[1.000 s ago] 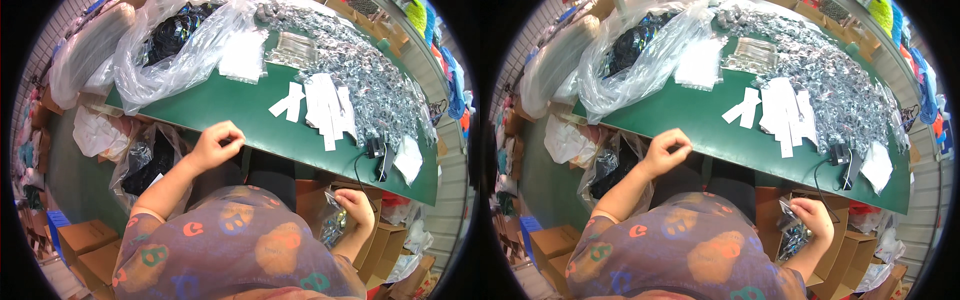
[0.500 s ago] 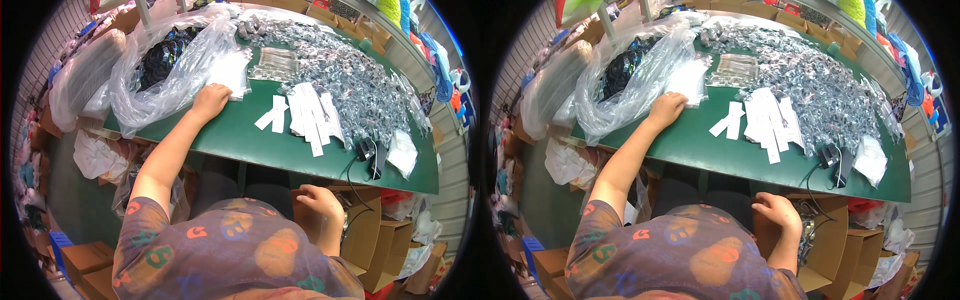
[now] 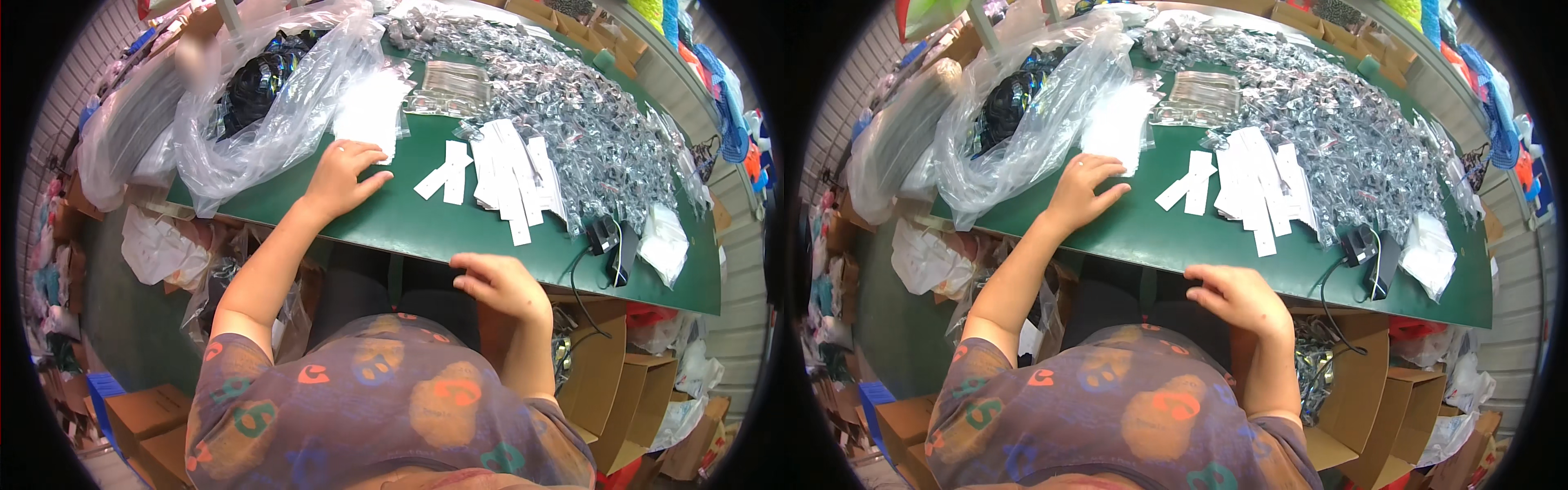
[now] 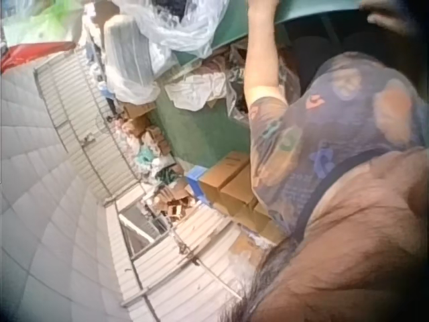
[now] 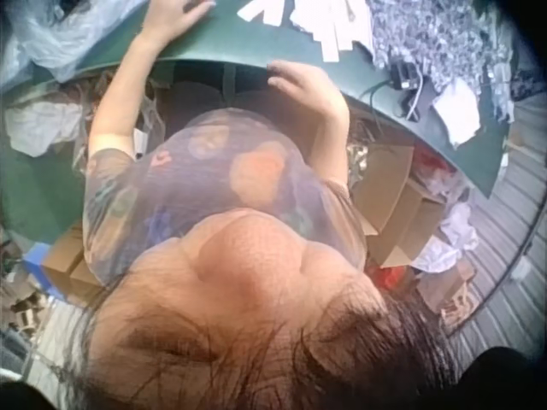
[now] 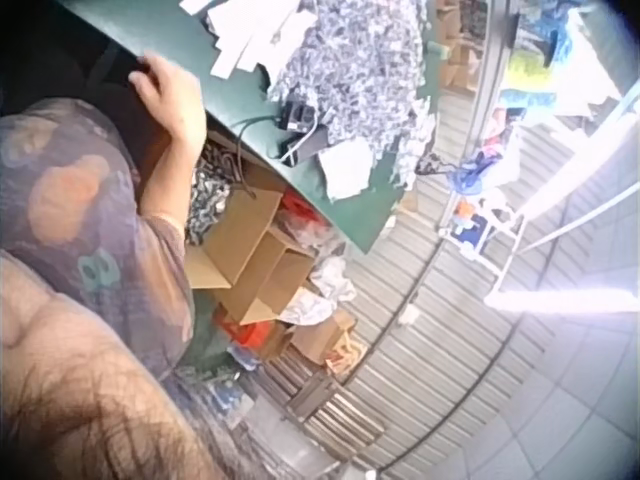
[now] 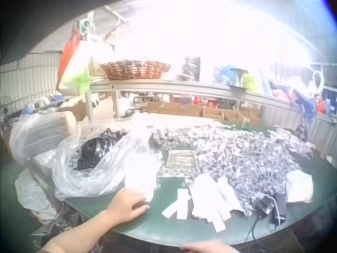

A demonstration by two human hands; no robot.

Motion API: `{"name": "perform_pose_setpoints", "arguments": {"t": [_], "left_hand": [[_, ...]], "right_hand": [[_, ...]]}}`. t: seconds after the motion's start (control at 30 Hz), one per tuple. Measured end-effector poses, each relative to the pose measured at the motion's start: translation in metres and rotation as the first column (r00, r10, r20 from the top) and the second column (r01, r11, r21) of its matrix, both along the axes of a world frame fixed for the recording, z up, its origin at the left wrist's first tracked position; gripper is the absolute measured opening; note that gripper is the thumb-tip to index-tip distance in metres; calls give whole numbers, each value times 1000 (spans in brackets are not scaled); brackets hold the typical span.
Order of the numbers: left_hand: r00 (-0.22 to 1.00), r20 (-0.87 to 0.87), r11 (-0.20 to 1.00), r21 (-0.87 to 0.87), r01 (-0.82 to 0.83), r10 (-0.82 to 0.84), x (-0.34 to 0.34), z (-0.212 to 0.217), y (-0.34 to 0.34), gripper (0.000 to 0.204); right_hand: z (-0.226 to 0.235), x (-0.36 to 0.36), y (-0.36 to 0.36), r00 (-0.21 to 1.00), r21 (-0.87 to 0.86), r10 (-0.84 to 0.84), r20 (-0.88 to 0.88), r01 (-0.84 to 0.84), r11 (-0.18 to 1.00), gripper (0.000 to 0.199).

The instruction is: Packaging swimming goggles into plastic bags and sealing them at a workbench.

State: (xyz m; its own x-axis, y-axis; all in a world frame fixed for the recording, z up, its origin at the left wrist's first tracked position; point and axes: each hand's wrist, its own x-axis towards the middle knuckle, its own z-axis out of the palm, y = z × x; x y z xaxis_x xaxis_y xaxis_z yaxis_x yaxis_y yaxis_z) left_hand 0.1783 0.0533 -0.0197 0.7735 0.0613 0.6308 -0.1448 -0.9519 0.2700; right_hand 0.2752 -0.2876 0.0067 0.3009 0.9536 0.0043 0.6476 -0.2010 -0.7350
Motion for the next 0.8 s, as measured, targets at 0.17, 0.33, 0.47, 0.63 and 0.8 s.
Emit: {"name": "perform_pose_setpoints", "arguments": {"t": [0.17, 0.33, 0.47, 0.63, 0.8], "left_hand": [[994, -13, 994, -25, 110, -110, -4, -23, -33, 13], [993, 95, 990, -116, 80, -69, -1, -24, -33, 7], [996, 81, 986, -159, 47, -35, -4, -24, -33, 6], [998, 55, 981, -188, 51, -41, -4, -23, -32, 5], [996, 19, 973, -213, 90, -88, -1, -24, -29, 5]], "right_hand": [[38, 41, 65, 964, 205, -191, 186, 152, 967, 21], [16, 155, 176, 783, 347, -375, 497, 217, 912, 20], [-10, 202, 211, 482, 170, -254, 839, 211, 962, 28], [-16, 228, 220, 366, 23, -71, 928, 133, 991, 27], [-14, 241, 220, 313, 131, -122, 942, -7, 991, 25]]}}
